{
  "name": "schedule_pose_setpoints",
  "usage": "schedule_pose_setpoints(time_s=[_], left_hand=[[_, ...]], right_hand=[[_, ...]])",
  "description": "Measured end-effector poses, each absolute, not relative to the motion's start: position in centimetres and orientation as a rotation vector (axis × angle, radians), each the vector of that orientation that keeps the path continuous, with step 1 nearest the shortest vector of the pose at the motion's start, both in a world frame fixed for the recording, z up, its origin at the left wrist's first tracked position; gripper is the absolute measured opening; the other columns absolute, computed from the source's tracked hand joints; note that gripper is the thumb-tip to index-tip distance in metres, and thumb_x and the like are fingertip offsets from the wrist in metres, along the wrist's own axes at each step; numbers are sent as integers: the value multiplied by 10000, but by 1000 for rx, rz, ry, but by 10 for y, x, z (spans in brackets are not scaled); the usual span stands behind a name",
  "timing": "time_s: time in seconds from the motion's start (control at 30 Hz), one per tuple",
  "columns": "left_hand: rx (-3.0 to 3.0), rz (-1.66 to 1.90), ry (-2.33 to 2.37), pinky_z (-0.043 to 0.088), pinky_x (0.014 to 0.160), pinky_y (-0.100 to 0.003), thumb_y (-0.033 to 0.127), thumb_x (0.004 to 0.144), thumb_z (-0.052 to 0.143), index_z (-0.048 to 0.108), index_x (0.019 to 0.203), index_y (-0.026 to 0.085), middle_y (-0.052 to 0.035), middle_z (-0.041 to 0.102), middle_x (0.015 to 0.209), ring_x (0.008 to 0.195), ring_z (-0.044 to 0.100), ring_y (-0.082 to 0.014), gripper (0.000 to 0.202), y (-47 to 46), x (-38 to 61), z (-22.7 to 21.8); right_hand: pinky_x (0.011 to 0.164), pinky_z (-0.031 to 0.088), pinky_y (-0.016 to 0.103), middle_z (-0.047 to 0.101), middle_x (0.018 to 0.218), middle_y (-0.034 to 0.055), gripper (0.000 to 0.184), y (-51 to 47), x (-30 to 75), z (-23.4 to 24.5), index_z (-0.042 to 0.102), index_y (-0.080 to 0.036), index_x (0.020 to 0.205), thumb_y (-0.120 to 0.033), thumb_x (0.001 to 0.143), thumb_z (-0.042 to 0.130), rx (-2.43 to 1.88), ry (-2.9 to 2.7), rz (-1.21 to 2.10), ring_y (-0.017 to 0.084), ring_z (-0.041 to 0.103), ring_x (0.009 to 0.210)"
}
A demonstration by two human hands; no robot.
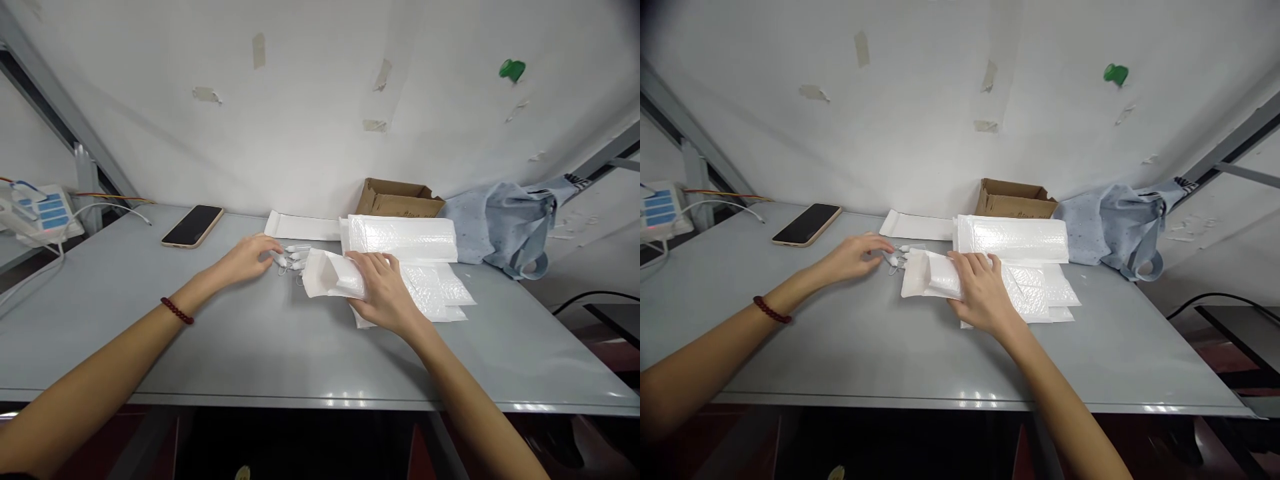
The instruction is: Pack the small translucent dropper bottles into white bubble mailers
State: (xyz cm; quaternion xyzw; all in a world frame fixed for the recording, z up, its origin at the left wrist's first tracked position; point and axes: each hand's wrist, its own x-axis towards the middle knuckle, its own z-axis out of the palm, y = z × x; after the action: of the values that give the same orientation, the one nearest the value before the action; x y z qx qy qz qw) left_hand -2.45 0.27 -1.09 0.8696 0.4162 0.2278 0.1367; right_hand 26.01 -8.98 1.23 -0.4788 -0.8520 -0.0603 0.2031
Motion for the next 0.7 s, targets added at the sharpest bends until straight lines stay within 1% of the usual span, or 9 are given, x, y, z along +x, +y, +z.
schedule_pose_setpoints(time_s=[0.07, 0.13, 0.27, 0.37, 0.43, 0.47, 0.53, 0.6, 0.7], left_hand=[[2657, 554, 1104, 432, 931, -361, 132, 767, 454, 657, 1024, 173, -77, 654, 1109, 1092, 538, -235, 330, 0, -22, -14], [2711, 480, 1074, 426, 929, -365, 141, 787, 447, 641, 1078, 167, -96, 640, 1122, 1103, 528, -243, 351, -4, -20, -15], [2663, 340, 1127, 458, 821, -331, 204, 822, 447, 616, 1156, 210, -85, 641, 1127, 989, 594, -232, 374, -9, -21, -10], [2570, 313, 1179, 469, 686, -280, 271, 810, 498, 637, 1131, 227, -53, 680, 980, 811, 623, -197, 353, -11, -25, 0], [2475, 384, 1188, 472, 634, -257, 312, 796, 540, 645, 1120, 231, -27, 673, 845, 705, 608, -163, 350, -15, -26, 10], [2408, 455, 1182, 481, 633, -250, 331, 791, 560, 645, 1123, 232, -19, 662, 813, 691, 602, -152, 357, -17, -25, 15], [2231, 632, 1156, 507, 637, -248, 365, 787, 591, 636, 1141, 231, -18, 653, 819, 696, 604, -141, 381, -23, -23, 25], [2041, 778, 1097, 526, 607, -251, 385, 782, 623, 631, 1142, 222, -25, 657, 837, 648, 602, -126, 395, -29, -21, 33], [1848, 949, 971, 545, 580, -253, 367, 759, 676, 654, 1038, 188, -37, 682, 821, 587, 607, -114, 332, -35, -17, 38]], right_hand=[[939, 275, 479, 581, 1139, 114, 546, -90, 261, 12, 379, -210, 1253, -264, 729, 521, -1339, -2377, -161, 300, 505, 1036], [937, 274, 477, 583, 1139, 117, 534, -89, 261, 12, 386, -207, 1246, -270, 732, 515, -1339, -2373, -153, 300, 505, 1034], [939, 273, 477, 585, 1141, 119, 527, -88, 261, 10, 386, -200, 1243, -288, 738, 510, -1342, -2381, -150, 296, 506, 1036], [939, 275, 472, 583, 1141, 114, 534, -88, 261, 9, 383, -195, 1243, -283, 733, 515, -1342, -2386, -156, 291, 505, 1038], [931, 281, 470, 585, 1131, 114, 534, -88, 261, 9, 381, -197, 1243, -280, 733, 514, -1339, -2384, -162, 292, 506, 1034], [927, 285, 469, 586, 1128, 115, 532, -88, 261, 9, 380, -198, 1243, -281, 735, 513, -1338, -2383, -164, 293, 506, 1032], [923, 287, 466, 586, 1128, 114, 527, -88, 261, 9, 382, -201, 1240, -285, 736, 513, -1344, -2381, -169, 293, 505, 1033], [928, 286, 462, 584, 1133, 110, 524, -88, 261, 9, 385, -199, 1235, -283, 734, 513, -1361, -2378, -173, 286, 504, 1036], [936, 284, 462, 581, 1136, 104, 528, -88, 261, 9, 384, -195, 1237, -275, 732, 513, -1377, -2378, -181, 278, 506, 1035]])
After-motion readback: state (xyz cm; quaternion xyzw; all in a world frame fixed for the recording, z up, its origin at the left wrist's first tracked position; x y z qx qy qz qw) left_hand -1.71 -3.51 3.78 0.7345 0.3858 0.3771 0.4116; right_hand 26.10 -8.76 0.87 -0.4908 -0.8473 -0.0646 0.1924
